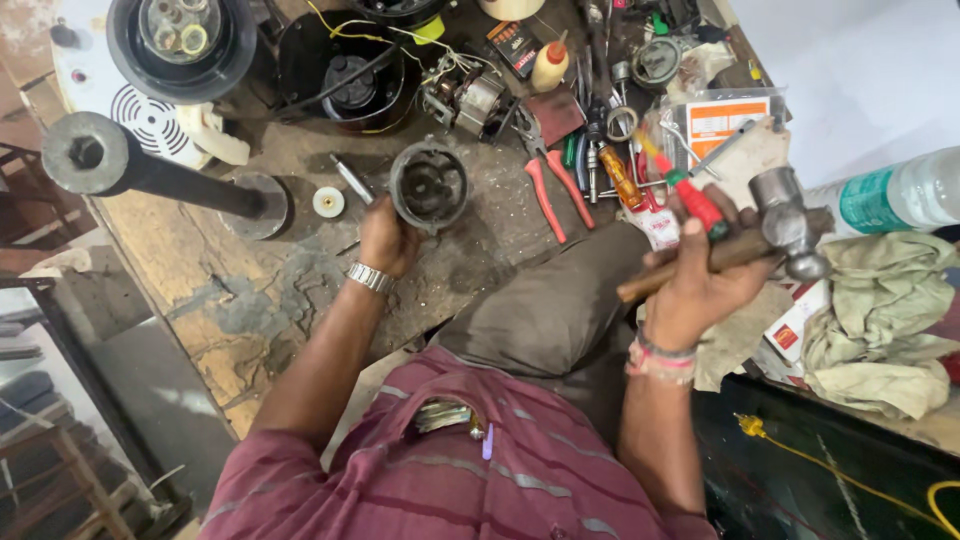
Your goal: The person disassembles and reassembles a small electrical motor on a cluttered workbench. They use a hammer and screwdriver to remove and install components, handling the motor housing and internal parts throughout.
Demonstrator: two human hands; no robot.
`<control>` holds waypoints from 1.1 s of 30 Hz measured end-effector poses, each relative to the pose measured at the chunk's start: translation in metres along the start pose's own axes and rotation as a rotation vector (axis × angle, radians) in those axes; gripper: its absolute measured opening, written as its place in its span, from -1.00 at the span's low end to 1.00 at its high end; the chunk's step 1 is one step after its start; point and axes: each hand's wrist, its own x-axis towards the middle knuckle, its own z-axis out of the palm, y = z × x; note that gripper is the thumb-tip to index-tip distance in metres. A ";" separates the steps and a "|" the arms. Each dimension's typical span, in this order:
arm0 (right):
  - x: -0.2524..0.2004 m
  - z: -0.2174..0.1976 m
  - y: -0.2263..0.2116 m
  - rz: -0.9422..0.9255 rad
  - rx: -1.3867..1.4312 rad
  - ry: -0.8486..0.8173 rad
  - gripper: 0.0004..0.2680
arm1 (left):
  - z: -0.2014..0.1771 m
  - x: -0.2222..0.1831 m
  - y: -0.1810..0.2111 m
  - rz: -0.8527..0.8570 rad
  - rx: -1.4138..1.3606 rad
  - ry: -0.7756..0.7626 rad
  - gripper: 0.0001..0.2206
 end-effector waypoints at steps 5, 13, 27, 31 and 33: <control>0.045 -0.007 0.054 -0.093 -0.172 -0.149 -0.61 | 0.005 -0.007 -0.004 -0.174 -0.109 -0.025 -0.67; 0.053 -0.025 0.064 0.124 -0.512 -0.304 -0.61 | 0.026 -0.021 0.003 -0.205 -0.194 -0.075 -0.62; 0.121 -0.028 0.088 -0.273 -1.356 -0.547 -0.70 | 0.030 -0.008 -0.008 -0.199 -0.267 -0.178 -0.52; 0.097 -0.010 0.082 -0.531 -1.357 -0.475 -0.79 | 0.040 -0.011 0.003 -0.256 -0.345 -0.125 -0.38; 0.077 0.007 0.085 -0.588 -1.059 -0.572 -0.74 | 0.048 -0.011 0.008 -0.264 -0.343 -0.164 -0.33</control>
